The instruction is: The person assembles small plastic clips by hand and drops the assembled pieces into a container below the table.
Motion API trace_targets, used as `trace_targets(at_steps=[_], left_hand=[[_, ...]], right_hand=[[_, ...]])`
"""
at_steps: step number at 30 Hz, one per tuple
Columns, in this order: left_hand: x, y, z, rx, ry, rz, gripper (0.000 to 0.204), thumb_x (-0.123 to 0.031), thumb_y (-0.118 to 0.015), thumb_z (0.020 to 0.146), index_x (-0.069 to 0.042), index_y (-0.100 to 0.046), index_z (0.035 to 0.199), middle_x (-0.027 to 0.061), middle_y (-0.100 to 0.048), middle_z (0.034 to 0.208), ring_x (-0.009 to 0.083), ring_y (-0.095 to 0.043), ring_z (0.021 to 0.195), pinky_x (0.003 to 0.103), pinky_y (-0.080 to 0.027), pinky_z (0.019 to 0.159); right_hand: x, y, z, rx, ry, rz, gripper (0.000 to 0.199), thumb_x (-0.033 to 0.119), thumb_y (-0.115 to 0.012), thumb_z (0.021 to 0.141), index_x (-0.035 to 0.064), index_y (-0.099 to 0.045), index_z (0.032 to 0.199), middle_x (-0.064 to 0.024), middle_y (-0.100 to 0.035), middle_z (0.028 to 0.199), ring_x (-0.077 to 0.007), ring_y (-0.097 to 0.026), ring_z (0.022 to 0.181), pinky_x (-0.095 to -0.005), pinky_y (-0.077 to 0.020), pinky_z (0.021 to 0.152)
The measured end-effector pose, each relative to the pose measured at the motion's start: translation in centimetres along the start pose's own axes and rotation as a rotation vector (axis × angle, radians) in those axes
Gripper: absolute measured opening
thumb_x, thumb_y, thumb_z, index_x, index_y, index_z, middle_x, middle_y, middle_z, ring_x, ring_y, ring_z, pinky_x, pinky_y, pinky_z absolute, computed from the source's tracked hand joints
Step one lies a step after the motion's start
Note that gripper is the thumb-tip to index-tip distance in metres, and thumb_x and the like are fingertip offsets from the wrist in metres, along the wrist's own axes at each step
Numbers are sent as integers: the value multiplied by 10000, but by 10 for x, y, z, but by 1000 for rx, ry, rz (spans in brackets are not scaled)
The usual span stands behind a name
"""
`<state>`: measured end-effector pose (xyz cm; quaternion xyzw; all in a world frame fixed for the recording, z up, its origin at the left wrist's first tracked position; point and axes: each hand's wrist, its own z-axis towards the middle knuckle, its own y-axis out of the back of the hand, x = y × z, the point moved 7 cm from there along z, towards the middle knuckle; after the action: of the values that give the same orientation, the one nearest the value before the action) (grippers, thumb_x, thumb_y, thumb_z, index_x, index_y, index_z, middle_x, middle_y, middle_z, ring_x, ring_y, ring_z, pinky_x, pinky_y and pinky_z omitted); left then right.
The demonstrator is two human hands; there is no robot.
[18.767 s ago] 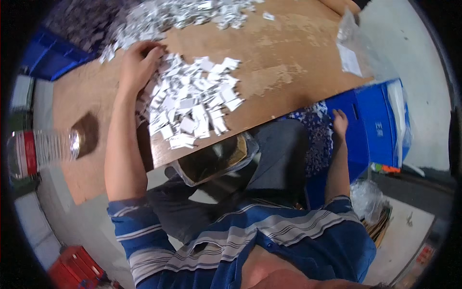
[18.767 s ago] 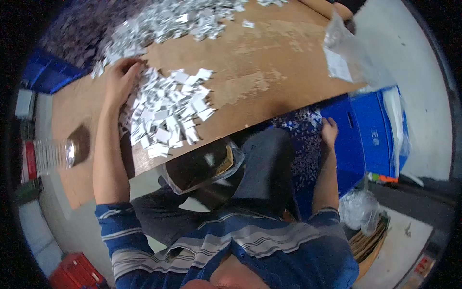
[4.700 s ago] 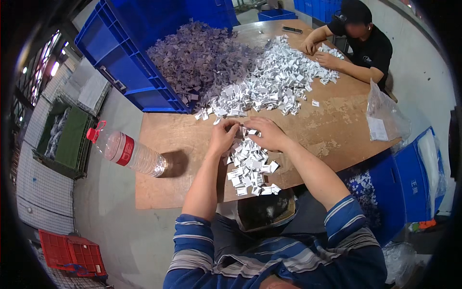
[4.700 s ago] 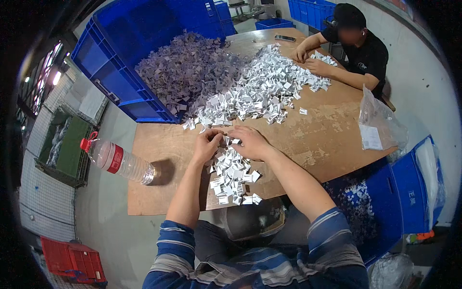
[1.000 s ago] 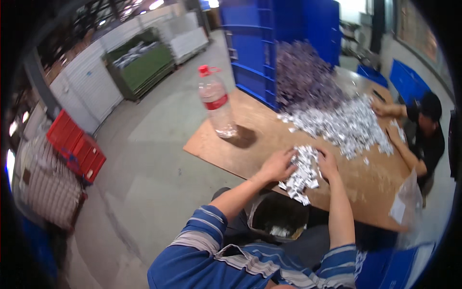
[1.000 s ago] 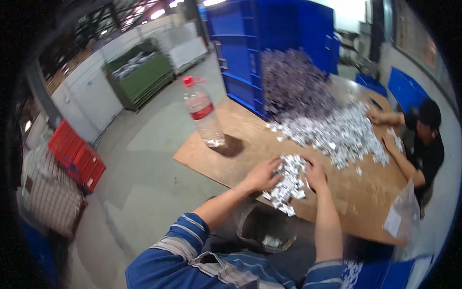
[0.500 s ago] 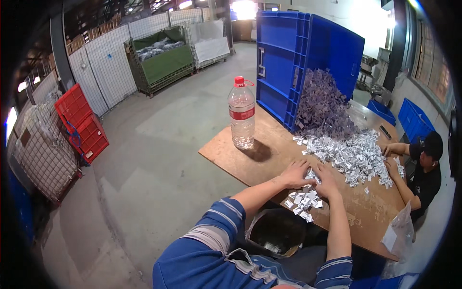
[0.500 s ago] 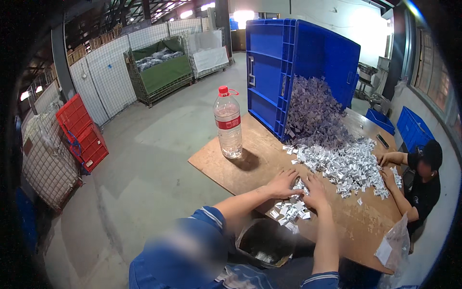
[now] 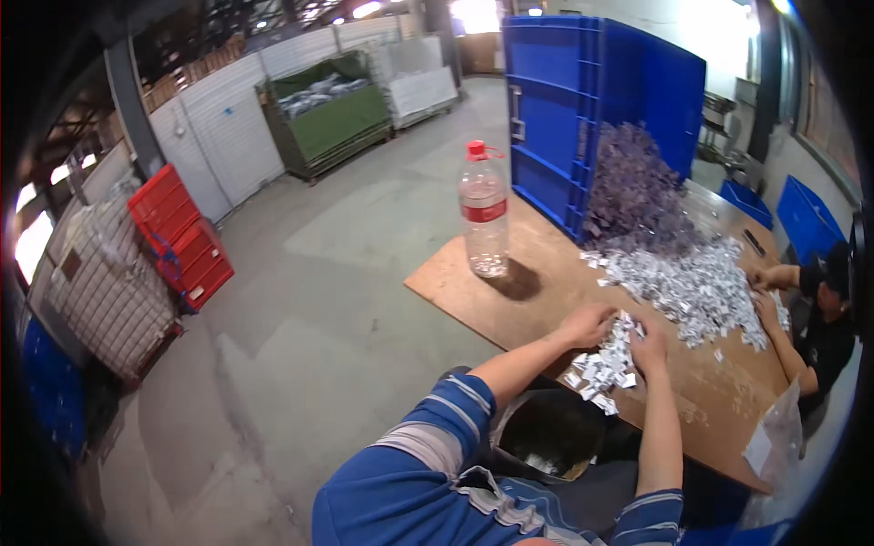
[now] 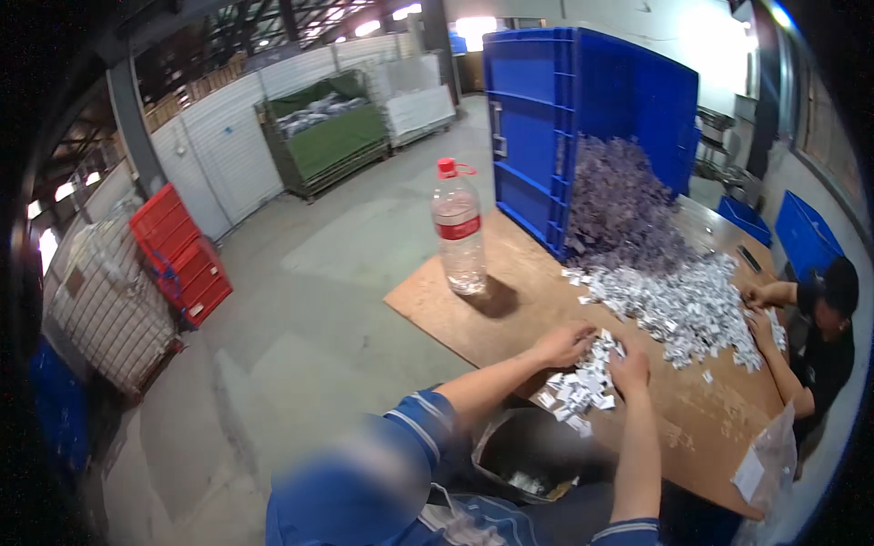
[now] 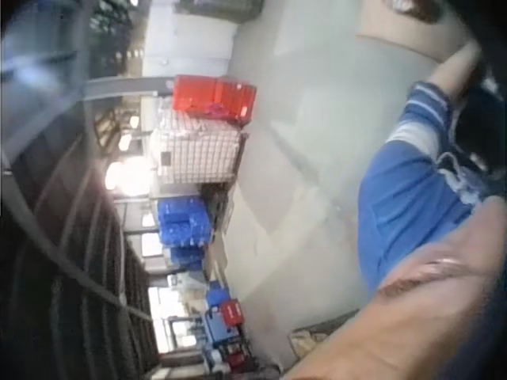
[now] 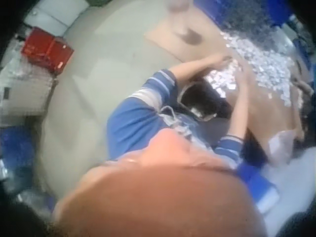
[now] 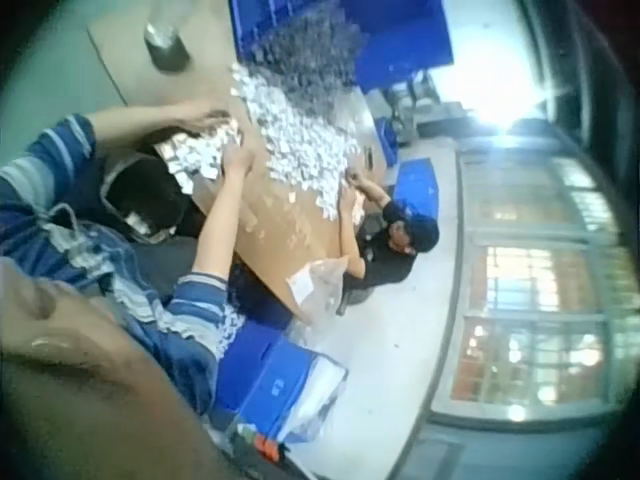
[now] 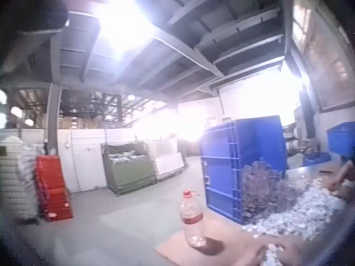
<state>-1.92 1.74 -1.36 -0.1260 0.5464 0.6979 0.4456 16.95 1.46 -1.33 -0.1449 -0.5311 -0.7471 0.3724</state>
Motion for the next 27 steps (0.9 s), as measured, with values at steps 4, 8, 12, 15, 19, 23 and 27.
trace_targets(at_steps=[4, 8, 12, 15, 19, 23, 27], left_hand=[[-1, -1, -6, -45, 23, -114, 384, -215, -541, 957, 4, -630, 1260, 199, -706, 1161, 386, -670, 1019, 432, -538, 880], [4, -3, 1, -162, 33, -180, 407, -269, -519, 974, 23, -632, 1233, 218, -713, 1125, 409, -666, 975, 448, -542, 860], [32, -4, 2, 31, 344, -378, 386, -185, -611, 915, 2, -648, 1251, 175, -722, 1047, 285, -676, 885, 396, -562, 788], [44, 12, -2, 57, 371, -280, 348, -145, -582, 922, -52, -682, 1243, 112, -692, 894, 190, -623, 721, 313, -535, 654], [11, 16, -22, 92, 92, -111, 513, -284, -672, 890, -7, -624, 1319, 207, -649, 1286, 357, -634, 1107, 396, -505, 962], [-5, 21, -58, 169, 55, -31, 623, -318, -684, 894, -15, -527, 1415, 210, -563, 1404, 379, -561, 1232, 421, -451, 1051], [-26, 28, -81, 109, -157, 126, 696, -337, -710, 880, -13, -475, 1450, 215, -507, 1457, 399, -516, 1288, 448, -424, 1082]], right_hand=[[7, 5, -6, -56, 111, -64, 355, 199, -687, 840, 51, -705, 1162, -156, -700, 1173, -345, -650, 1057, -401, -511, 940], [-8, 10, -14, -198, 125, -250, 394, 238, -701, 837, 26, -697, 1170, -162, -691, 1207, -365, -645, 1073, -405, -519, 943], [-24, -3, 2, 15, -82, 35, 336, 123, -657, 836, 18, -708, 1151, -127, -697, 1177, -300, -647, 1078, -376, -515, 946], [-17, -2, 6, 43, -3, 137, 435, 47, -567, 854, 16, -653, 1280, -126, -661, 1293, -298, -611, 1180, -360, -460, 1051], [-42, 19, -33, -13, 1, 91, 482, 126, -569, 881, 20, -590, 1351, -180, -539, 1440, -365, -496, 1332, -402, -397, 1126], [-13, 22, -65, 26, 5, -35, 517, 175, -592, 891, 19, -559, 1383, -206, -494, 1473, -399, -455, 1361, -425, -377, 1140], [21, 23, -96, -2, -10, -160, 542, 237, -608, 915, 16, -533, 1405, -235, -476, 1475, -424, -436, 1362, -448, -370, 1139]])
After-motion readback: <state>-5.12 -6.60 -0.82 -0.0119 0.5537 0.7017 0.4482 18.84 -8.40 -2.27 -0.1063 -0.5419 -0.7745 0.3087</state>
